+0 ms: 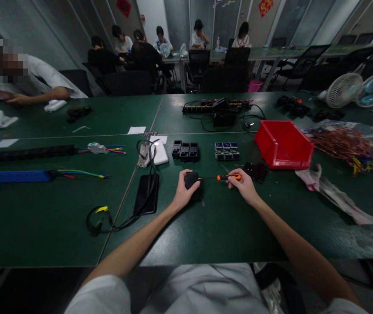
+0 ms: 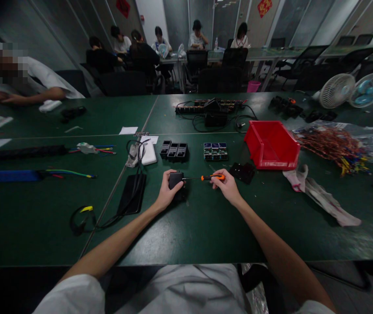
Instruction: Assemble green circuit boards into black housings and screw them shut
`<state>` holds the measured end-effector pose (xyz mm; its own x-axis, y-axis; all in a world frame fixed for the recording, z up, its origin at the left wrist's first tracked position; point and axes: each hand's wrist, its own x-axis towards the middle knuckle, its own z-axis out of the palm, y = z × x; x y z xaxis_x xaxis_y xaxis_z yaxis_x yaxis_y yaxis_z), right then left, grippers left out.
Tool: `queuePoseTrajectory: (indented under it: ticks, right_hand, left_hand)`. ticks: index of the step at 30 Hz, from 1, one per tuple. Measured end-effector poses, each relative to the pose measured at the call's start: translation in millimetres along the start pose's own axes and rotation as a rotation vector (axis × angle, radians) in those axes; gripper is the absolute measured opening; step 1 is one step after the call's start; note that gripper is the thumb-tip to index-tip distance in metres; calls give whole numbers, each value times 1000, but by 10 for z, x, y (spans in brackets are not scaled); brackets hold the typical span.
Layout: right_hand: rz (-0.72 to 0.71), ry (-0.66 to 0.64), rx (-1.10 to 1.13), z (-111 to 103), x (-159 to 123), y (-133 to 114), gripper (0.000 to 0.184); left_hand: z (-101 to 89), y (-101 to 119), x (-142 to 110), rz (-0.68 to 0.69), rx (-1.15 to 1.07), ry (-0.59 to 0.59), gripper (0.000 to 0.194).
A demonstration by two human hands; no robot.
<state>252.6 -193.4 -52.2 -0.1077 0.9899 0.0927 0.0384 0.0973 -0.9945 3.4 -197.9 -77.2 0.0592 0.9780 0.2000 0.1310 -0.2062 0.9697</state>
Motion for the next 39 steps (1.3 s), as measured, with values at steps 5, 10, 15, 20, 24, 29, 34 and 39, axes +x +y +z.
queuePoseTrajectory:
  ticks: [5,10,15,20,24,29,34,39]
  right_hand:
    - [11,7,-24,4,3,-19,29]
    - [19,11,-37,5,1,5,30]
    - [66,24,-66,0,4,79,34]
    - [124,46,-133,-17,1,141,43]
    - [121,-26,-128,-13,3,124,44]
    - [17,-107,-97,13,-17,58,29]
    - [-28,-139,-137,3,-45,41,24]
    - [-32,-163,-106,-4,-47,58,22]
  left_hand:
    - [8,19,-4,-3,-19,-4,49]
    - [8,35,-12,1,-35,-19,49]
    - [1,34,-11,27,8,18,49]
    - [2,34,-20,36,27,10,48]
    - [-6,40,-24,43,32,4,47]
    - [-28,90,-4,103,83,50,44]
    - [-51,133,6,109,161,0,39]
    - [-60,165,2,209,251,-22,35]
